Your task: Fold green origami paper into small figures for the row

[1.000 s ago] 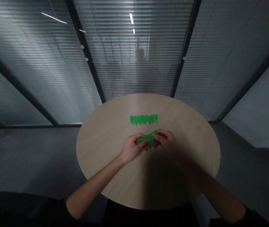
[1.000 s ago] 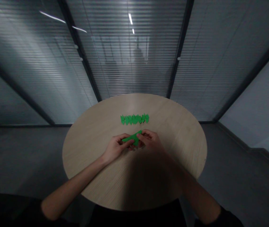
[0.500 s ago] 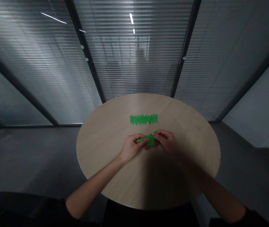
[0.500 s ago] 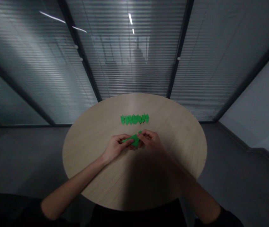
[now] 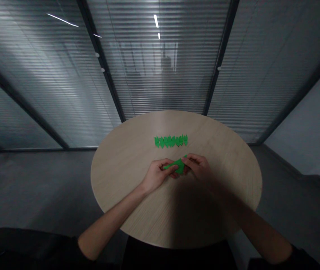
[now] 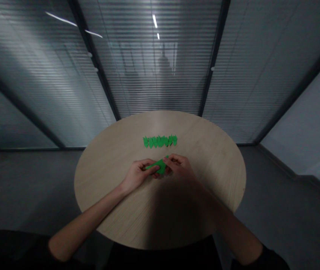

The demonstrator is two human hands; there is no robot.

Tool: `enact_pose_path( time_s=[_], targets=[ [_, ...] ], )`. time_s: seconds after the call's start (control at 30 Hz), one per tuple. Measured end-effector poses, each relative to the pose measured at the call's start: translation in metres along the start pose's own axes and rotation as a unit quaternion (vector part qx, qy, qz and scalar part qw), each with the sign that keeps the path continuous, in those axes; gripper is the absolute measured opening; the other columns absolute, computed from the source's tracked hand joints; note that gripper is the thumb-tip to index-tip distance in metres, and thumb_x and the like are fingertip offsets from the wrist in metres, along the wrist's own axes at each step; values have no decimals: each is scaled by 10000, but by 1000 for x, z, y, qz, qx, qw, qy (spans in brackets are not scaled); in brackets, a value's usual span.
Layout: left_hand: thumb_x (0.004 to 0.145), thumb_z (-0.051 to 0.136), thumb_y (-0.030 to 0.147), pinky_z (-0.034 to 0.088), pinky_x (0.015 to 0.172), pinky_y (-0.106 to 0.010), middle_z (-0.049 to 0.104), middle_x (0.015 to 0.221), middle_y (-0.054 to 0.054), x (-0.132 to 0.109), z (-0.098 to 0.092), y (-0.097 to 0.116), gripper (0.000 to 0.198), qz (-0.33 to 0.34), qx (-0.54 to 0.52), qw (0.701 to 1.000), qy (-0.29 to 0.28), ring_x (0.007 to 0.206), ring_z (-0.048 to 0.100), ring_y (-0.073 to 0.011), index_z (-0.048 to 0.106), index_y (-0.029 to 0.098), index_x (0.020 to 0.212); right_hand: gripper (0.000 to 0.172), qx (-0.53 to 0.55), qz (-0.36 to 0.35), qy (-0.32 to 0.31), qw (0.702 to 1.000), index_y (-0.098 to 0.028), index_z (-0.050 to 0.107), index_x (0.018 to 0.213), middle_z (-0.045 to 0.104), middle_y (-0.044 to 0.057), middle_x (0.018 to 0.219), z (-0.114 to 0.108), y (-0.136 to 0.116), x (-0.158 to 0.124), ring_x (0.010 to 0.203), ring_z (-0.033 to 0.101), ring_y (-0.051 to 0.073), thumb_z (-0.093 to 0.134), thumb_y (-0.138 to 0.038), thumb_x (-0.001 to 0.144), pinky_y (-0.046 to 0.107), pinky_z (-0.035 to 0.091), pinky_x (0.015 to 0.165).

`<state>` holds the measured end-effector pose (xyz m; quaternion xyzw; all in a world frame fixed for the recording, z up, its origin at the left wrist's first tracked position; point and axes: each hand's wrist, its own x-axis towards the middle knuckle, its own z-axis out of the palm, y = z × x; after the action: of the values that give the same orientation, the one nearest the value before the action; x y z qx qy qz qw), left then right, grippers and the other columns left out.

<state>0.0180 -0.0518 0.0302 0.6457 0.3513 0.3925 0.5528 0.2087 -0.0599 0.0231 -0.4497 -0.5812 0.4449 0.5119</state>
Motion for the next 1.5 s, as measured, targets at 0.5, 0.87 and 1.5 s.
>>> enact_pose_path(
  time_s=[0.5, 0.87, 1.5],
  targets=[
    [852, 709, 448, 519, 595, -228, 698, 767, -57, 1, 2, -9, 314, 4, -31, 999, -9, 647, 617, -121, 691, 134, 835, 379, 2, 10, -20, 1000, -208, 598, 632, 593, -7, 538, 5, 5, 0, 510, 570, 137, 704, -531, 799, 259, 449, 498],
    [872, 657, 424, 456, 592, -234, 655, 751, -42, 2, -6, -10, 299, -19, 18, 998, -51, 641, 571, -117, 693, 132, 825, 340, -24, 3, -19, 1000, -206, 603, 644, 568, -19, 504, 9, 10, -2, 466, 523, 119, 694, -492, 804, 241, 400, 467],
    [874, 637, 570, 461, 514, -216, 585, 634, -2, 2, 2, -10, 436, 18, 37, 998, 46, 540, 542, -110, 628, 144, 781, 400, 30, 66, -102, 992, -196, 612, 784, 613, -18, 622, 11, 12, -3, 494, 547, 112, 715, -582, 788, 242, 436, 473]
  ],
)
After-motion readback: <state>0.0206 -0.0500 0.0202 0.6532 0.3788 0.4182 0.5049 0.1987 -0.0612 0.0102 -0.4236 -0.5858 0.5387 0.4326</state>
